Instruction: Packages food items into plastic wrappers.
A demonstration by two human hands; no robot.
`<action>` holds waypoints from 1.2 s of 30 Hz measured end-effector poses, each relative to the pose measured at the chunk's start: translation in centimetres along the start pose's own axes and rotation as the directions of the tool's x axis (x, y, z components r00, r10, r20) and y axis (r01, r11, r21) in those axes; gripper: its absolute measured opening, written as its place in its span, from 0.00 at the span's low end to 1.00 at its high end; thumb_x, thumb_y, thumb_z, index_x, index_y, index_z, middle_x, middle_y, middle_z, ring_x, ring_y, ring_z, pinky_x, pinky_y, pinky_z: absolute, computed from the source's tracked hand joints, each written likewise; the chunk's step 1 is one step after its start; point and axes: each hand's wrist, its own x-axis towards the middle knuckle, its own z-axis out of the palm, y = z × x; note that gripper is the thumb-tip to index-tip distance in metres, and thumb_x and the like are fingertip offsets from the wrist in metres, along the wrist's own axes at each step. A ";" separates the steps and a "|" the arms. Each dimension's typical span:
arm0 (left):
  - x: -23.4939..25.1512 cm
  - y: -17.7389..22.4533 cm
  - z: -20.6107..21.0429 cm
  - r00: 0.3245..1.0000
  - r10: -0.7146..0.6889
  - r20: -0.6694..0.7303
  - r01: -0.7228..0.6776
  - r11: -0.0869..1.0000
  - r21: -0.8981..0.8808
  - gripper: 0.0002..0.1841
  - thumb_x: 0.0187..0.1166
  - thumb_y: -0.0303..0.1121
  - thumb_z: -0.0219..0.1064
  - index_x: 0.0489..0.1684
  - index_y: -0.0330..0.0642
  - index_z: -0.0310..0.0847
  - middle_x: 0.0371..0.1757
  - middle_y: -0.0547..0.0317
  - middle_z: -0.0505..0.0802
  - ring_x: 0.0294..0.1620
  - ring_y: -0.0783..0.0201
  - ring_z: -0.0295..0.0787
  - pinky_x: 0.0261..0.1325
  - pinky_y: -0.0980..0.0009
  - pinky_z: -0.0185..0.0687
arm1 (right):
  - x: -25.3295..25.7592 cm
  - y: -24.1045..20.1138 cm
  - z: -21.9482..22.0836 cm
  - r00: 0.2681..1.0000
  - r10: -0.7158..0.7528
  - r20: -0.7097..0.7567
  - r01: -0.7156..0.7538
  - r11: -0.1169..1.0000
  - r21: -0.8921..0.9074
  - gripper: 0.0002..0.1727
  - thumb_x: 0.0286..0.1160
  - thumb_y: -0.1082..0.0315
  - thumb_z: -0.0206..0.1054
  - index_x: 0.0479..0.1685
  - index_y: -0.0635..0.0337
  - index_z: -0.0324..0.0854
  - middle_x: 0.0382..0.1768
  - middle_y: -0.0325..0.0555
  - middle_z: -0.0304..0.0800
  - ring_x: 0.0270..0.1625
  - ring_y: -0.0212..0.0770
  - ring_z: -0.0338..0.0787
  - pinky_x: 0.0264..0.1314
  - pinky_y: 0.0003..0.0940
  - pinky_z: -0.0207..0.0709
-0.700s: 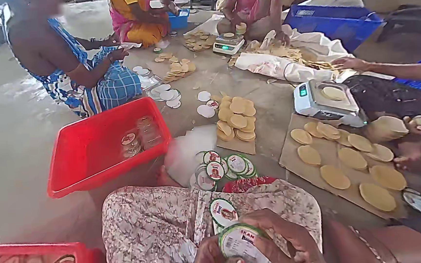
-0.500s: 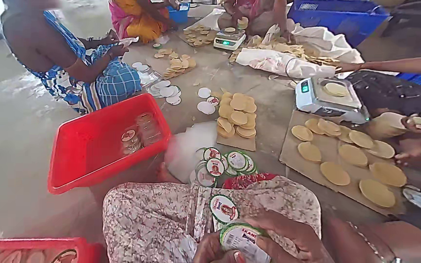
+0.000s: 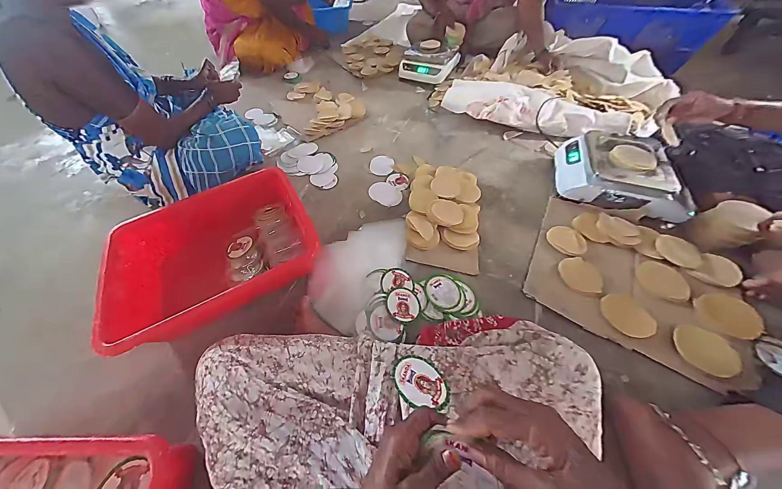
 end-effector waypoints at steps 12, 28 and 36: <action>1.0 0.7 -1.2 0.990 0.122 -0.070 -0.125 0.991 -0.036 0.28 0.91 0.34 0.54 0.84 0.26 0.55 0.64 0.52 0.89 0.55 0.73 0.90 0.63 0.68 0.87 | -1.3 -0.2 1.6 0.930 0.184 -0.318 -0.122 0.971 0.207 0.07 0.68 0.77 0.75 0.44 0.62 0.91 0.39 0.33 0.98 0.40 0.25 0.95 0.49 0.26 0.92; 1.1 0.9 -1.3 0.969 0.215 -0.122 -0.210 0.976 0.054 0.23 0.92 0.29 0.51 0.81 0.25 0.59 0.62 0.51 0.92 0.55 0.71 0.93 0.62 0.69 0.89 | -1.3 0.7 1.9 0.984 -0.019 -0.179 0.026 0.999 0.037 0.15 0.79 0.67 0.71 0.60 0.64 0.90 0.46 0.47 0.97 0.44 0.26 0.93 0.51 0.22 0.87; 0.5 1.2 -0.9 0.956 0.291 0.044 -0.288 0.896 0.339 0.25 0.94 0.31 0.47 0.86 0.27 0.59 0.60 0.46 0.95 0.60 0.59 0.95 0.64 0.60 0.91 | -1.8 0.9 1.5 0.995 -0.046 -0.092 0.063 0.979 0.196 0.05 0.77 0.74 0.70 0.39 0.68 0.89 0.37 0.44 0.96 0.41 0.23 0.91 0.49 0.20 0.85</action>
